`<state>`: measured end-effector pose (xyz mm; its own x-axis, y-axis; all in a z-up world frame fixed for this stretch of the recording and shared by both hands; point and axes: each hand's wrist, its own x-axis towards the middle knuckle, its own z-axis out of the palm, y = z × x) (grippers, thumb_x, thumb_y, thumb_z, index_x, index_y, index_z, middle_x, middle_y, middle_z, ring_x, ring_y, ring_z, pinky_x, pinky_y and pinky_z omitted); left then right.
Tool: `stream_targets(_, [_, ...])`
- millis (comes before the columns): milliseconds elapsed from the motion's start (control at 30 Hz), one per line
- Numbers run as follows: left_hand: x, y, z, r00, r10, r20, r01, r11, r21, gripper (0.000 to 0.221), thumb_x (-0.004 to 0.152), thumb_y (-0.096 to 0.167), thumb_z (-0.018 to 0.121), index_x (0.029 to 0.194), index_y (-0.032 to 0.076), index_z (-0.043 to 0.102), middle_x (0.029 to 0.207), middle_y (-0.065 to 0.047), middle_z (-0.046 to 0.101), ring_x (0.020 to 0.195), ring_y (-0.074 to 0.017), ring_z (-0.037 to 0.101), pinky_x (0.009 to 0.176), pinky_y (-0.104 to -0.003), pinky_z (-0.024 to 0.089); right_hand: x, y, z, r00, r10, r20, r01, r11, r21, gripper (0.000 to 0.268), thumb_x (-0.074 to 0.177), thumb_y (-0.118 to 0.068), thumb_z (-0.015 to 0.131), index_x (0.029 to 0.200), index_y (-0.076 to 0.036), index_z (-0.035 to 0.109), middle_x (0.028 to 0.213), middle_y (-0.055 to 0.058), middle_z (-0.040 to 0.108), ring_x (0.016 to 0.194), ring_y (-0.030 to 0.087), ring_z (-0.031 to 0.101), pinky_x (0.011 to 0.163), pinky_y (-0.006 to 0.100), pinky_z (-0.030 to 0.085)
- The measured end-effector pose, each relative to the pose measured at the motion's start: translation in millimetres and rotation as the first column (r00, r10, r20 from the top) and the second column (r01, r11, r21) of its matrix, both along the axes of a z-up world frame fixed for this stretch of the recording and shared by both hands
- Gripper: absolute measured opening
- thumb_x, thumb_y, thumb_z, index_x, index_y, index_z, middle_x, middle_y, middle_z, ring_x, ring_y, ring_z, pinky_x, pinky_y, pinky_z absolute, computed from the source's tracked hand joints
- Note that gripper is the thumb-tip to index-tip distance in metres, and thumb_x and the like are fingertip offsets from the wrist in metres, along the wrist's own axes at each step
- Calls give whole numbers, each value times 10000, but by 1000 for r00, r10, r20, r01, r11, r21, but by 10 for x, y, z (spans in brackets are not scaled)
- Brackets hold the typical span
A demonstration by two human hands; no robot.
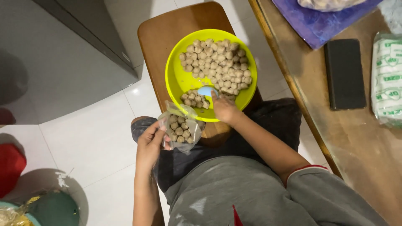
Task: Scooping small round food items from a large bowl into plastic bags and tying them closed.
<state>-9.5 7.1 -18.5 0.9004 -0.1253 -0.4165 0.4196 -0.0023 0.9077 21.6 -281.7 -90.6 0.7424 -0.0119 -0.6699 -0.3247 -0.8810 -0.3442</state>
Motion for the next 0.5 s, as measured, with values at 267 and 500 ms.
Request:
stream_targets(267, [-34,32,-60,998,-54,12,53,998,36,326,1004,125,608,1273,-54,658,646,-186,655,462,-248,676,474,-375,611,-112,141,607,999,-21,43,25,996,-91,721,982,-2,432,1630,0,115,1519,347,349,1402,496,328,1148,612,193])
stream_targets(500, [-84,31,-141,997,-60,39,60,998,2,249,1007,122,614,1163,-61,679,662,-165,651,510,-231,692,505,-368,623,-465,615,1810,993,-119,-13,117,942,315,722,1038,-589,338,1342,11,599,1332,288,621,1292,432,574,1091,576,419])
